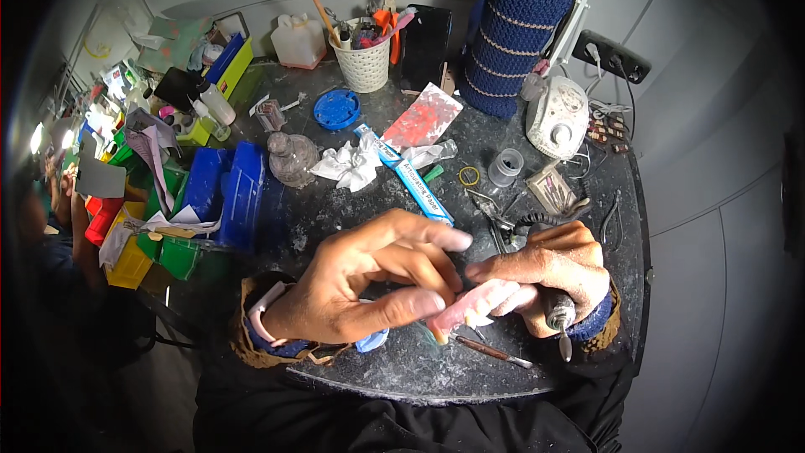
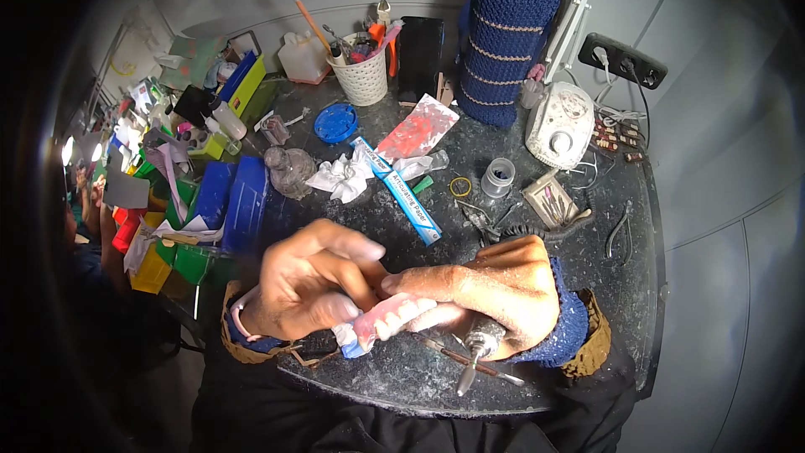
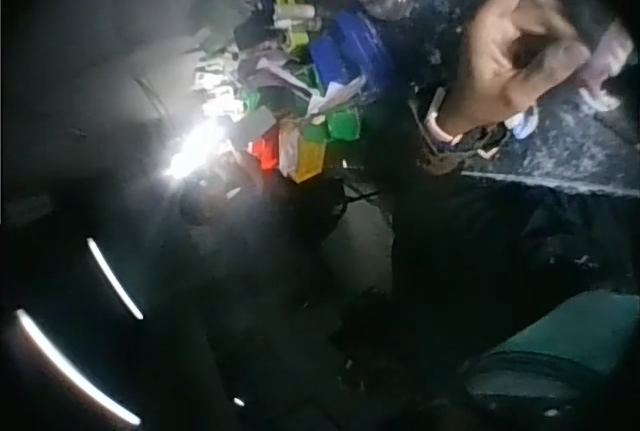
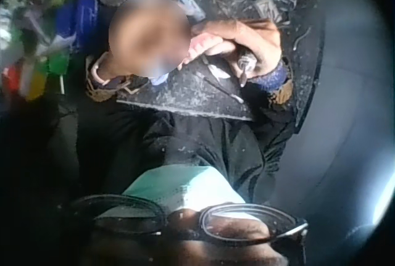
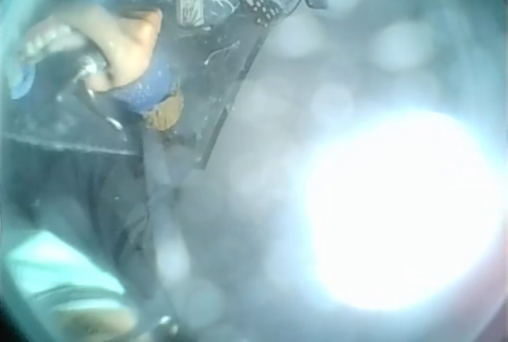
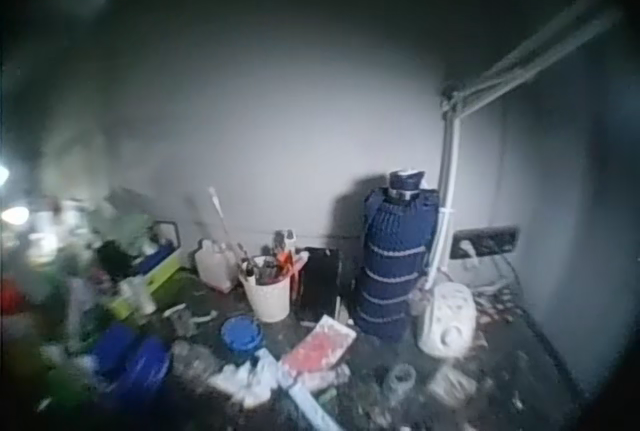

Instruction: The person trims and shapes a denture using a rotary tool, picks up and turns over dental molds from a plastic container, and resumes working on the denture with the rotary tool.

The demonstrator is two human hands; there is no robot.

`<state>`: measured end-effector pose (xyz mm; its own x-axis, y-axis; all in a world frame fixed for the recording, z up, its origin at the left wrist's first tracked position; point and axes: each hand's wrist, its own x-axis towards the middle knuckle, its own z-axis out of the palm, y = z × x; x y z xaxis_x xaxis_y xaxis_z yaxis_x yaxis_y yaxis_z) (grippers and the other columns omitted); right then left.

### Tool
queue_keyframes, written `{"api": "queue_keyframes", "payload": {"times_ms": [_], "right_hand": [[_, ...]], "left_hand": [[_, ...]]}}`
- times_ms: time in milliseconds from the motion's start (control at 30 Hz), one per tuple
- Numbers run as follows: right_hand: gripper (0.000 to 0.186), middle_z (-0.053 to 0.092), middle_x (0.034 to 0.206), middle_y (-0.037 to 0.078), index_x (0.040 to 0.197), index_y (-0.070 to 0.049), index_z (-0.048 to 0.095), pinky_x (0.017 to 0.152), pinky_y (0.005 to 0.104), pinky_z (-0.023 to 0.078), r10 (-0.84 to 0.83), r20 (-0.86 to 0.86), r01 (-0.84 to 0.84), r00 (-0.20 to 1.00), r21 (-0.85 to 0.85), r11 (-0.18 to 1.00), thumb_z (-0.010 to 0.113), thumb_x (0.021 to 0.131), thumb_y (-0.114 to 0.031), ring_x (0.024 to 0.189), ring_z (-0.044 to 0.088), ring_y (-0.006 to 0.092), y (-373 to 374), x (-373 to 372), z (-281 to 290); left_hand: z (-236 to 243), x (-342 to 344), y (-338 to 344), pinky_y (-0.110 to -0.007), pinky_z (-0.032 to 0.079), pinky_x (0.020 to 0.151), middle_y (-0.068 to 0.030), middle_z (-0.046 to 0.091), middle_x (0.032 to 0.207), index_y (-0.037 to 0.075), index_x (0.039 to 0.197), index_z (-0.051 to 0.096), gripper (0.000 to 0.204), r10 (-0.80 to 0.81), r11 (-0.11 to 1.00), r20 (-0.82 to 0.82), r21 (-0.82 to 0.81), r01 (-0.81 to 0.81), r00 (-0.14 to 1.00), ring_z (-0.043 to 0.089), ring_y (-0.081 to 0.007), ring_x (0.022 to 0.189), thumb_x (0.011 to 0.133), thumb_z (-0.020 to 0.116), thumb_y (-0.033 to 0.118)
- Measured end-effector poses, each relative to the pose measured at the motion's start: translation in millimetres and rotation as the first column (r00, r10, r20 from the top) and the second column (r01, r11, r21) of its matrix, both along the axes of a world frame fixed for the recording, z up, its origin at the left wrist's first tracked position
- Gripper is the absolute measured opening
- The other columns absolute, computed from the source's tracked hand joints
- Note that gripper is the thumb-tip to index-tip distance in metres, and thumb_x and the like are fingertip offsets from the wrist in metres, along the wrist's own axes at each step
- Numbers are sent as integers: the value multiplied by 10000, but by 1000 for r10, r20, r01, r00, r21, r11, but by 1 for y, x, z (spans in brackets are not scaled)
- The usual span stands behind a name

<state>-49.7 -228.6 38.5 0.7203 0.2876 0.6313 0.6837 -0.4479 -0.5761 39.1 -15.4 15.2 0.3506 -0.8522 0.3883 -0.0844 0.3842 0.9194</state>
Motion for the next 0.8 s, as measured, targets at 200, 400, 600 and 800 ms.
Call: {"api": "queue_keyframes", "payload": {"times_ms": [200, 400, 600, 800], "right_hand": [[242, 683, 680, 20, 969, -13, 679, 440, 239, 422, 78, -27, -79, 997, -51, 996, 648, 774, -153, 445, 585, 138, -2, -2, -1], [559, 532, 508, -5, 888, -42, 603, 420, 249, 439, -158, -136, 153, 978, -46, 987, 786, 602, -486, 449, 595, 149, 1, -5, 4], [553, 455, 461, 30, 627, -85, 489, 333, 297, 377, -350, 33, 343, 936, -302, 889, 755, 602, -570, 349, 498, 182, 15, -11, -12], [577, 405, 459, 19, 597, -86, 458, 321, 289, 358, -422, 158, 450, 893, -385, 806, 707, 633, -605, 329, 465, 166, 19, -11, -15]], "left_hand": [[4, -8, -5, -326, 433, 936, -142, 656, 1034, -63, 1380, 255, 637, -276, 937, -434, 78, 341, 857, 602, -181, 1018, 877, 616, 89], [-5, -8, 1, -335, 416, 948, -128, 684, 962, -71, 1242, 459, 503, 21, 998, -146, 70, -11, 989, 625, -161, 967, 821, 685, 87], [-3, -7, -4, -331, 436, 926, -119, 694, 914, -53, 1172, 496, 462, 188, 976, 186, 77, -205, 964, 644, -173, 935, 786, 715, 75], [-7, -6, -5, -374, 484, 884, -213, 676, 852, -45, 1111, 407, 500, 231, 967, 184, 66, -247, 955, 671, -274, 877, 763, 730, 110]]}}
